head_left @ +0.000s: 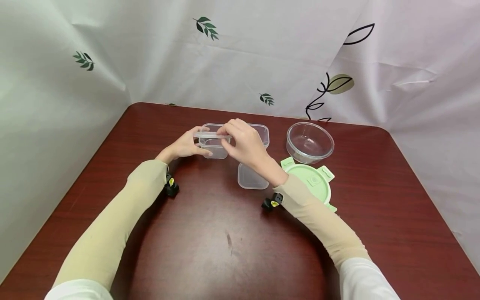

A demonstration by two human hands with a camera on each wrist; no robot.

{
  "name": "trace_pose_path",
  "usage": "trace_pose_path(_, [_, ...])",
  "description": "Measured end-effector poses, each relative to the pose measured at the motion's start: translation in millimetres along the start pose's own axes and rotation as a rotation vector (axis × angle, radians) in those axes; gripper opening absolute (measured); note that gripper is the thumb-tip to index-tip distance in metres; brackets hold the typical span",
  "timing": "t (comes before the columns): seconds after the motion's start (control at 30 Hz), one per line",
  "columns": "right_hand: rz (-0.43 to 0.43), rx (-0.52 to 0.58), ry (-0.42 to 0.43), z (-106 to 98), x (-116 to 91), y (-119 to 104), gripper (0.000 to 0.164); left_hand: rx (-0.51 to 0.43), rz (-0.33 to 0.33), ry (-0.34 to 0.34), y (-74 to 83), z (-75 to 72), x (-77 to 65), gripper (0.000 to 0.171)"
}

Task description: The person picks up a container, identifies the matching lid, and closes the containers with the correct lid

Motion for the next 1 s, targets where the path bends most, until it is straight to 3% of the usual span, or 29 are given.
trace_pose_path(0.27, [-0.062, -0.171, -0.011, 21.2, 0.5, 9.1, 0.011, 0.024, 0.046, -0.022, 5.2, 3.1, 1.2, 0.085])
trace_pose_path(0.43, [-0.105, -0.273, -0.030, 35.5, -1.2, 9.0, 0.011, 0.065, 0.019, -0.004, 1.9, 2.0, 0.6, 0.084])
trace_pose_path(0.7, [-0.040, -0.284, -0.244, 54.2, -12.3, 15.1, 0.023, 0.104, 0.007, -0.004, 0.7, 1.1, 0.3, 0.084])
trace_pose_path(0.8, [-0.059, -0.302, -0.334, 61.4, -16.8, 12.0, 0.029, 0.127, 0.005, 0.014, 2.0, -0.9, -0.7, 0.084])
trace_pose_path(1.0, [-0.113, -0.366, -0.369, 67.5, -21.5, 6.1, 0.027, 0.125, 0.003, 0.020, 1.5, -2.1, -2.0, 0.082])
Point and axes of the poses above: each hand's wrist, its own x-axis towards the middle knuckle, its own z-axis out of the palm, y = z × x, the point moved 10 cm from there along x, towards the middle knuckle, and after that the axes turned 2 degrees about -x, right-handed, at the moved point
